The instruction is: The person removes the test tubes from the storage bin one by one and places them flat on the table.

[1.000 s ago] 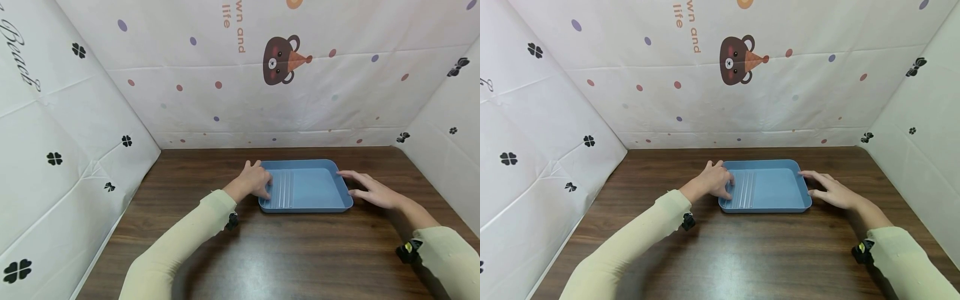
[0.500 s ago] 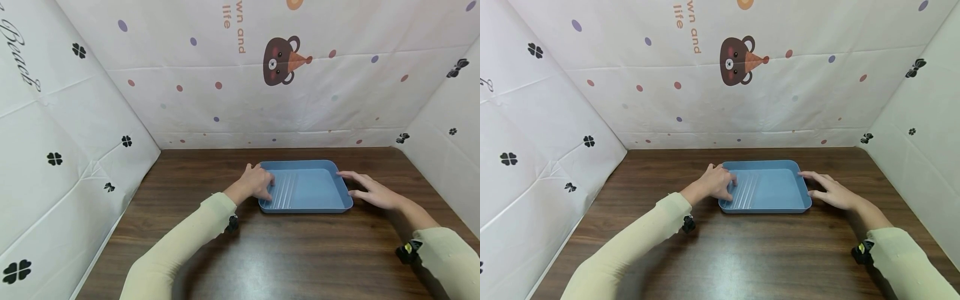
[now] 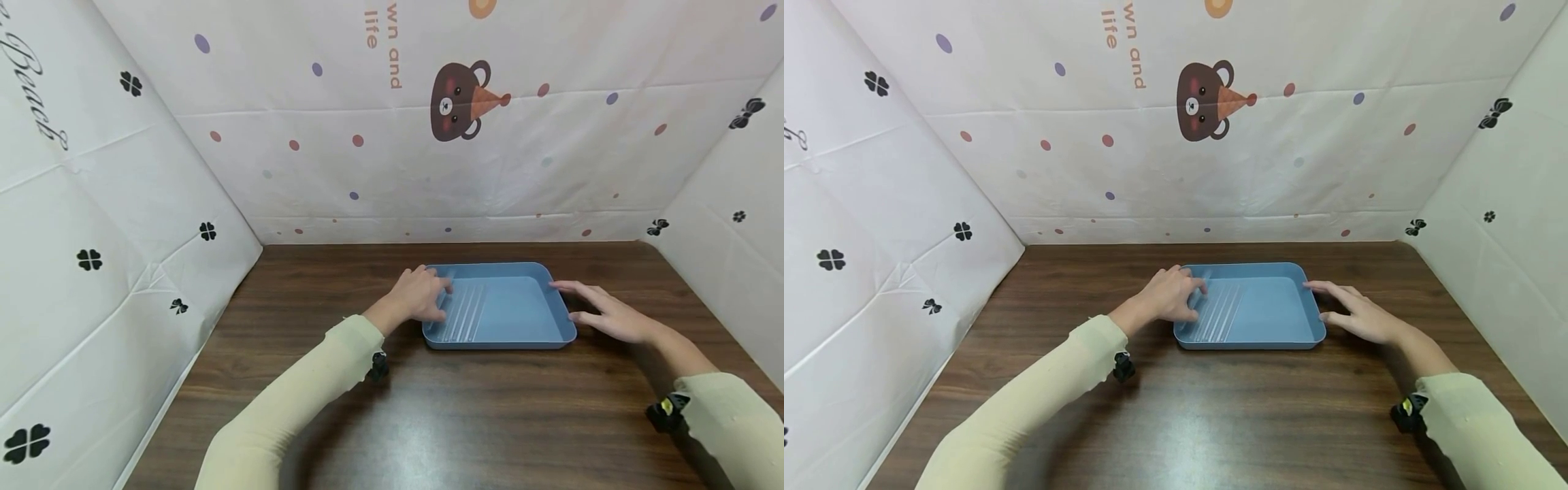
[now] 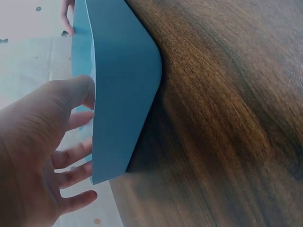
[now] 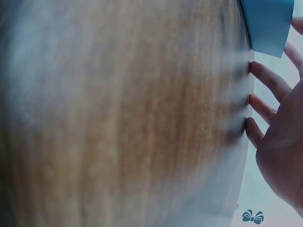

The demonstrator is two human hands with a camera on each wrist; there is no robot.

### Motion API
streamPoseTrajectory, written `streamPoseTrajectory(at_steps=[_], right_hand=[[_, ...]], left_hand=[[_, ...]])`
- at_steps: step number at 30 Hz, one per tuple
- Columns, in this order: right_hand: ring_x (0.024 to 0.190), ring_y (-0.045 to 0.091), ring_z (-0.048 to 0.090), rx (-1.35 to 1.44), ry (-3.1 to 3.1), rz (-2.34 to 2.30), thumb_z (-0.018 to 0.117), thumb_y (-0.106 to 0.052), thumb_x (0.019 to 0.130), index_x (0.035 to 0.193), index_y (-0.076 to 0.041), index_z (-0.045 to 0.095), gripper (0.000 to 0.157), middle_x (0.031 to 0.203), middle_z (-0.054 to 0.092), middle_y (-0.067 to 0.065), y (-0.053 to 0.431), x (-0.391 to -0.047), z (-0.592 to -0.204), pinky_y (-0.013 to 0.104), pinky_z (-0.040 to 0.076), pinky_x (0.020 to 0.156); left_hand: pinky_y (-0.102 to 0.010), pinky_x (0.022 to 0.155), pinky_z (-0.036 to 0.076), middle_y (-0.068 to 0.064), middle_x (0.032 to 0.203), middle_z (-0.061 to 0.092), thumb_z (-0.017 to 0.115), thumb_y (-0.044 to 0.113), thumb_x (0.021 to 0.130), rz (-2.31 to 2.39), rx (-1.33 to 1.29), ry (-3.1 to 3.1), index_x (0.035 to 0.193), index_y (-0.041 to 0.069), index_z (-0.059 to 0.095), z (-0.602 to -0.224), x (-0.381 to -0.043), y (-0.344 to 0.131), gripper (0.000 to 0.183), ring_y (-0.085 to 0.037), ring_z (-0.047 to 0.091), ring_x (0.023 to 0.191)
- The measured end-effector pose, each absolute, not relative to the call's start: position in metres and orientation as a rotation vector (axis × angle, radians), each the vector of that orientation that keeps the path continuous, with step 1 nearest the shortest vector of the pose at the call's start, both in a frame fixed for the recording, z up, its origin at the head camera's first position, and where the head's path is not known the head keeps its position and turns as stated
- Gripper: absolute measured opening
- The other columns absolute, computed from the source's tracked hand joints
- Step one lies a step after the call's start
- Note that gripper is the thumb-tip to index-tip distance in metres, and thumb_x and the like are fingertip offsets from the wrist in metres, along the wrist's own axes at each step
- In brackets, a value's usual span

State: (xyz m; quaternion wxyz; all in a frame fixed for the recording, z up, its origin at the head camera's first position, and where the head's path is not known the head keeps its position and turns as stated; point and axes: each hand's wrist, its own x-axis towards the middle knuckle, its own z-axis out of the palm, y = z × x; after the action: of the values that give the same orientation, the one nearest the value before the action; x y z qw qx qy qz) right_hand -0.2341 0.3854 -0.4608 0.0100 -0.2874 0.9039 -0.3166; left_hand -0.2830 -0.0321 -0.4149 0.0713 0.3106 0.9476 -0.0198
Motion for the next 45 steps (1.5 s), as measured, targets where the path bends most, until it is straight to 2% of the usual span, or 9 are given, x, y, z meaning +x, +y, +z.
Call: streamPoseTrajectory(at_steps=[8, 18, 22, 26, 28, 30, 33, 39, 45], right_hand=[[0.141, -0.031, 0.030, -0.892, 2.826, -0.994, 0.068, -0.011, 0.110, 0.168, -0.011, 0.049, 0.061, 0.164, 0.057, 0.027, 0.385, -0.234, -0.463, 0.006, 0.027, 0.104], [0.139, -0.031, 0.028, -0.855, 2.839, -0.972, 0.069, -0.013, 0.109, 0.167, -0.015, 0.049, 0.061, 0.166, 0.057, 0.025, 0.387, -0.233, -0.462, 0.030, 0.035, 0.105], [0.140, -0.032, 0.030, -0.882, 2.828, -0.990, 0.069, -0.011, 0.109, 0.167, -0.014, 0.049, 0.061, 0.165, 0.057, 0.025, 0.386, -0.233, -0.463, 0.015, 0.033, 0.105], [0.140, -0.032, 0.030, -0.897, 2.815, -1.010, 0.068, -0.010, 0.110, 0.167, -0.012, 0.049, 0.061, 0.165, 0.056, 0.027, 0.385, -0.233, -0.463, 0.004, 0.027, 0.104], [0.140, -0.032, 0.029, -0.886, 2.819, -1.004, 0.068, -0.010, 0.110, 0.167, -0.012, 0.049, 0.061, 0.165, 0.056, 0.027, 0.385, -0.233, -0.463, 0.013, 0.032, 0.108], [0.139, -0.031, 0.029, -0.869, 2.819, -1.004, 0.068, -0.010, 0.110, 0.167, -0.011, 0.049, 0.061, 0.165, 0.055, 0.028, 0.385, -0.233, -0.462, 0.032, 0.038, 0.114], [0.138, -0.031, 0.027, -0.843, 2.823, -1.000, 0.068, -0.011, 0.109, 0.167, -0.012, 0.049, 0.061, 0.166, 0.055, 0.028, 0.385, -0.232, -0.462, 0.051, 0.038, 0.109], [0.137, -0.032, 0.027, -0.840, 2.847, -0.967, 0.069, -0.011, 0.109, 0.166, -0.013, 0.050, 0.061, 0.166, 0.057, 0.024, 0.386, -0.231, -0.462, 0.035, 0.036, 0.105], [0.138, -0.029, 0.026, -0.820, 2.840, -0.943, 0.068, -0.013, 0.110, 0.168, -0.015, 0.048, 0.062, 0.167, 0.056, 0.025, 0.386, -0.232, -0.460, 0.053, 0.038, 0.109]], left_hand=[[-0.051, 0.114, 0.055, -0.004, 0.147, 0.073, 0.080, 0.047, 0.101, 0.041, 0.919, 2.840, 0.148, 0.032, 0.071, -0.411, -0.281, -0.034, 0.050, -0.024, 0.066, 0.134], [-0.050, 0.113, 0.054, 0.000, 0.129, 0.078, 0.080, 0.045, 0.101, 0.072, 0.954, 2.845, 0.146, 0.032, 0.074, -0.410, -0.280, -0.033, 0.047, -0.022, 0.068, 0.127], [-0.047, 0.109, 0.055, 0.003, 0.119, 0.078, 0.080, 0.044, 0.101, 0.108, 0.974, 2.851, 0.146, 0.032, 0.074, -0.406, -0.280, -0.035, 0.047, -0.019, 0.068, 0.117], [-0.044, 0.104, 0.057, 0.002, 0.127, 0.080, 0.080, 0.041, 0.101, 0.169, 0.986, 2.875, 0.144, 0.030, 0.076, -0.398, -0.281, -0.037, 0.045, -0.020, 0.069, 0.119], [-0.043, 0.103, 0.057, 0.000, 0.130, 0.081, 0.081, 0.040, 0.101, 0.202, 0.984, 2.880, 0.143, 0.028, 0.076, -0.396, -0.281, -0.038, 0.045, -0.021, 0.070, 0.121], [-0.043, 0.103, 0.057, -0.001, 0.132, 0.081, 0.082, 0.039, 0.100, 0.236, 0.971, 2.880, 0.143, 0.027, 0.077, -0.394, -0.281, -0.040, 0.045, -0.021, 0.069, 0.123], [-0.044, 0.104, 0.057, -0.002, 0.134, 0.081, 0.082, 0.037, 0.100, 0.279, 0.963, 2.878, 0.144, 0.026, 0.077, -0.392, -0.280, -0.043, 0.046, -0.022, 0.069, 0.124], [-0.048, 0.104, 0.057, -0.002, 0.129, 0.082, 0.083, 0.035, 0.098, 0.324, 1.004, 2.886, 0.143, 0.025, 0.078, -0.386, -0.277, -0.053, 0.047, -0.024, 0.070, 0.124], [-0.047, 0.099, 0.057, -0.003, 0.125, 0.082, 0.085, 0.033, 0.096, 0.344, 1.023, 2.918, 0.142, 0.024, 0.079, -0.383, -0.278, -0.067, 0.047, -0.025, 0.071, 0.119]])
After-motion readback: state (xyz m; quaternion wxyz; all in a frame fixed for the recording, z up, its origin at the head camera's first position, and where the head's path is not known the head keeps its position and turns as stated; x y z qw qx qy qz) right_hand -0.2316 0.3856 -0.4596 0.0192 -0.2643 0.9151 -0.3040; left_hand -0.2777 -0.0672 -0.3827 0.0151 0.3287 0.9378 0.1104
